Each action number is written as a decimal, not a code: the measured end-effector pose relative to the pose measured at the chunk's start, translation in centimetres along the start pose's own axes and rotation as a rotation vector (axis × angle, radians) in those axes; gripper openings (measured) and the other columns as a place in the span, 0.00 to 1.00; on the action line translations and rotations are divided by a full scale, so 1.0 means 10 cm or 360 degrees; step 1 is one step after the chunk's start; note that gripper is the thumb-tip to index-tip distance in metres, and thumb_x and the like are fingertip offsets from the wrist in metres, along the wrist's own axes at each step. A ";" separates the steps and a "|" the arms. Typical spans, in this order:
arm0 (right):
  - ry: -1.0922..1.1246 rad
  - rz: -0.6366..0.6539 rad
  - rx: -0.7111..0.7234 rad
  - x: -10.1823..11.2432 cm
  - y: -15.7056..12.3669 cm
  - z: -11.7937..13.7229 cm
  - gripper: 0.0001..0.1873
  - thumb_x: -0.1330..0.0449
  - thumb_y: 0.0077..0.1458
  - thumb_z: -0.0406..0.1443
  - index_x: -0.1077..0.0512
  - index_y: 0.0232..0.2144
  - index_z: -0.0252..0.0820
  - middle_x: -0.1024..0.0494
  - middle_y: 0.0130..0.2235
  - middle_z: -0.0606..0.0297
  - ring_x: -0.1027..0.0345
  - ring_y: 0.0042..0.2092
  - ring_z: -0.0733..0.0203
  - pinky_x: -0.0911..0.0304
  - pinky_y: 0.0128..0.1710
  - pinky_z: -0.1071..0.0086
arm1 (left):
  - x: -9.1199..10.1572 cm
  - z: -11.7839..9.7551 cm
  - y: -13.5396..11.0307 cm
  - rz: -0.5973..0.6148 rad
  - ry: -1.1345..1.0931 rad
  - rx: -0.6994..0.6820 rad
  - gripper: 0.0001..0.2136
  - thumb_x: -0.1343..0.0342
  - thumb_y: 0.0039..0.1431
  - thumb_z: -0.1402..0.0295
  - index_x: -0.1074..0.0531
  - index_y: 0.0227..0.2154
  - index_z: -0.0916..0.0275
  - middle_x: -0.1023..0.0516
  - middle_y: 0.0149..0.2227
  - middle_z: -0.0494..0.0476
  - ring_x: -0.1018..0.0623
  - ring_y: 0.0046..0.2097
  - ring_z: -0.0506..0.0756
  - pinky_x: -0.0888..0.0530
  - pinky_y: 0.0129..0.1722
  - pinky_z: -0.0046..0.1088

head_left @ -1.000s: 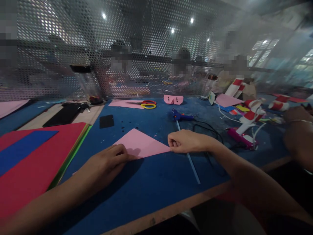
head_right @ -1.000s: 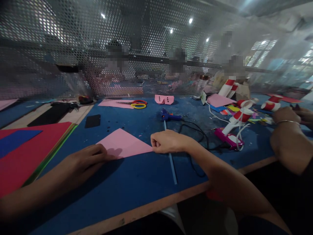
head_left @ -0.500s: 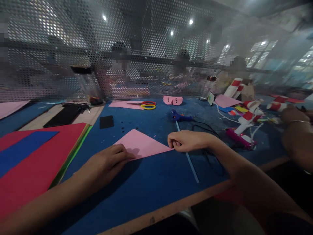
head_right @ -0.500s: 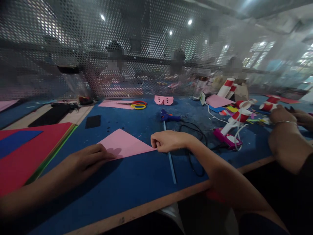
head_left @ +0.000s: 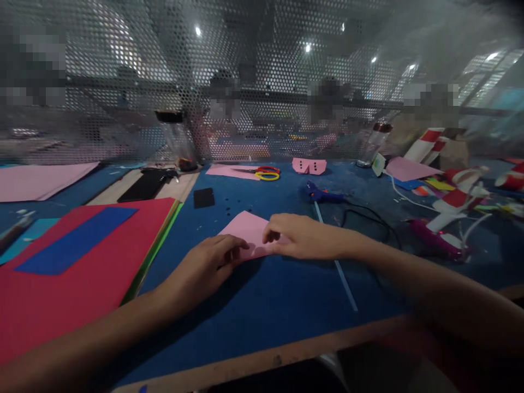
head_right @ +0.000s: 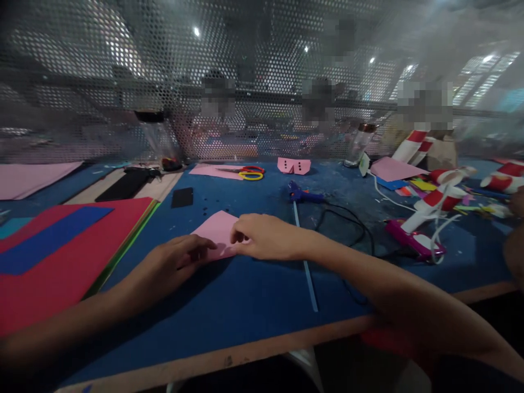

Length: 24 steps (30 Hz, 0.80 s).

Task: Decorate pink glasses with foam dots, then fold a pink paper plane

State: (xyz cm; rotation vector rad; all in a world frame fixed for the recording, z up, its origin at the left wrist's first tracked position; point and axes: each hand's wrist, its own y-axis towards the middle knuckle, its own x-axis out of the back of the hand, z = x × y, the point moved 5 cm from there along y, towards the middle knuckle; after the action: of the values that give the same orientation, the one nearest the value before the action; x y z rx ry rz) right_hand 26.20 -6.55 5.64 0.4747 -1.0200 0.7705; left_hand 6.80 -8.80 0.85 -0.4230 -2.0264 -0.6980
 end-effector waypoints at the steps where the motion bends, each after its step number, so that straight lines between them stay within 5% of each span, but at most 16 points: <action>1: -0.0027 0.0002 0.0044 -0.06 0.07 0.03 0.15 0.42 0.65 0.45 0.25 0.44 0.40 0.23 0.45 0.58 0.31 0.43 0.57 0.40 0.43 0.66 | 0.01 0.00 0.00 0.0003 -0.0031 0.0002 0.10 0.47 0.65 0.69 0.24 0.45 0.61 0.19 0.41 0.58 0.20 0.39 0.55 0.26 0.39 0.31; 7: 0.0003 0.0013 0.0129 -0.31 0.25 -0.02 0.07 0.39 0.62 0.37 0.26 0.40 0.39 0.23 0.40 0.61 0.33 0.39 0.61 0.42 0.39 0.69 | 0.05 0.01 0.00 0.0144 -0.0159 0.0094 0.08 0.48 0.65 0.68 0.24 0.34 0.61 0.24 0.34 0.53 0.25 0.33 0.51 0.30 0.33 0.26; 15: 0.0064 -0.0117 0.0127 -0.39 0.25 -0.10 0.05 0.39 0.61 0.35 0.26 0.35 0.38 0.24 0.37 0.63 0.35 0.37 0.62 0.43 0.37 0.70 | 0.04 0.13 0.00 0.0195 -0.0005 0.0262 0.07 0.45 0.62 0.66 0.25 0.32 0.60 0.23 0.33 0.53 0.26 0.35 0.53 0.34 0.34 0.27; 24: 0.0074 -0.0150 0.0081 -0.42 0.26 -0.11 0.03 0.41 0.58 0.32 0.26 0.34 0.40 0.22 0.37 0.63 0.34 0.36 0.62 0.44 0.36 0.70 | 0.14 0.28 -0.02 0.0478 -0.0076 0.0430 0.07 0.44 0.59 0.64 0.24 0.33 0.60 0.21 0.31 0.52 0.26 0.32 0.53 0.35 0.31 0.28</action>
State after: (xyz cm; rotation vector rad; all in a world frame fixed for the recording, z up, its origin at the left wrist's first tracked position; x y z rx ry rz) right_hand 23.57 -5.57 1.44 0.5425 -0.9304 0.7210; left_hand 4.14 -7.18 0.84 -0.5716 -2.0094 -0.2294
